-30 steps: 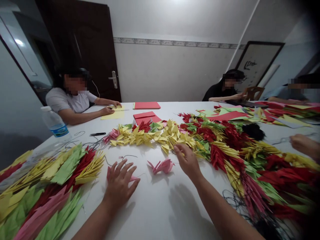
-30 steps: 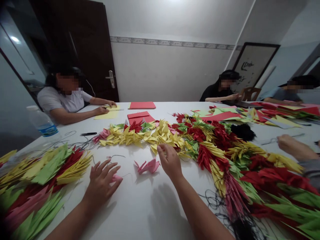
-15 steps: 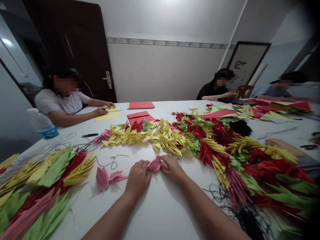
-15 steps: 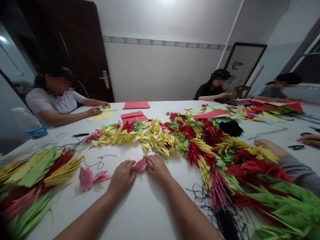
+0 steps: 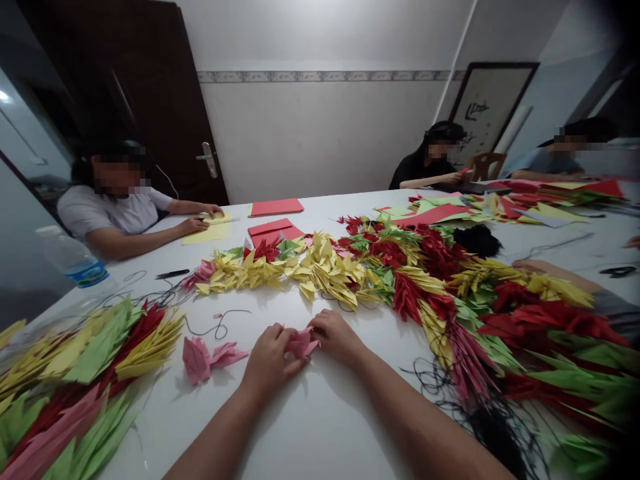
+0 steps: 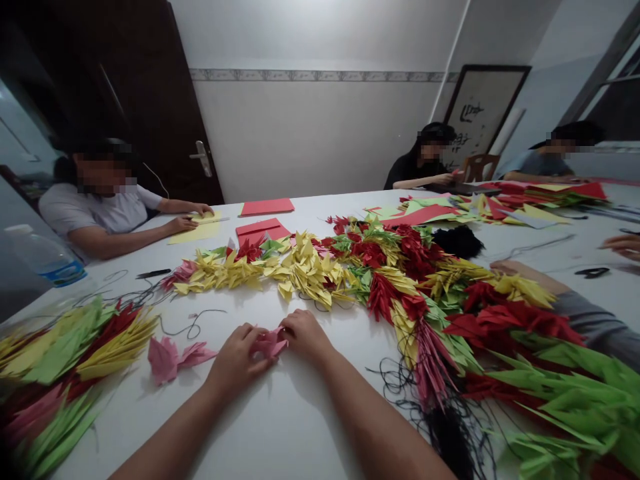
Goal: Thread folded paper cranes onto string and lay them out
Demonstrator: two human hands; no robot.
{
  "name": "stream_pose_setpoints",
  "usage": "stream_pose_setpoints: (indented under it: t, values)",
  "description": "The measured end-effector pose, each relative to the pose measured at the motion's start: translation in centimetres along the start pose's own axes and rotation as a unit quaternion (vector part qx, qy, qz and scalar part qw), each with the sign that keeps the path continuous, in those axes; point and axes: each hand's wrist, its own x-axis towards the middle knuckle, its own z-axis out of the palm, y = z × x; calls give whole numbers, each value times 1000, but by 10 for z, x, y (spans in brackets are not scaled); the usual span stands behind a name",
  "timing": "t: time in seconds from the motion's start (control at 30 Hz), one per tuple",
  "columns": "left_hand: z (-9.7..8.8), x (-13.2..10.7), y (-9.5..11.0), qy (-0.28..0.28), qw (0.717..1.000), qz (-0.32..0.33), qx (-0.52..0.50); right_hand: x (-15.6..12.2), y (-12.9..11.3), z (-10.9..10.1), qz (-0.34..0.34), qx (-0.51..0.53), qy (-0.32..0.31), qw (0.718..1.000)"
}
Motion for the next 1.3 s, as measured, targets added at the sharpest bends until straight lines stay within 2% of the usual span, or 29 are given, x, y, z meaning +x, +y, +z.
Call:
stream_pose_setpoints:
  t: [0.2,0.33,0.4,0.5,0.6,0.7,0.8,0.97,1.03,1.17,1.3]
  values:
    - [-6,1,-3,0,1000,-15,-25,-2,-3,-12,101,155,14,983]
    - [-11,-3,-14,-5,999,-21,-41,0,0,-16,132,250,66,957]
    - [-13,-5,-21,1,999,-24,-45,2,3,-16,159,255,100,949]
    - [-14,-7,-28,49,999,-16,-12,3,6,-16,195,236,155,939]
    - [-14,-7,-28,107,992,3,67,2,9,-18,215,209,203,932]
    - [-17,-6,-20,143,977,-11,158,0,12,-20,231,181,246,924]
    - [-18,-8,-15,148,963,-30,222,-1,14,-20,231,171,263,921]
    - [-10,-14,-21,83,953,-55,285,0,14,-18,211,174,249,929]
    - [-8,-15,-23,103,951,-49,287,1,12,-18,197,191,235,932]
    - [-5,-9,-10,159,959,24,235,2,7,-16,160,216,199,943]
    - [13,12,14,120,971,93,185,2,6,-12,139,239,201,940]
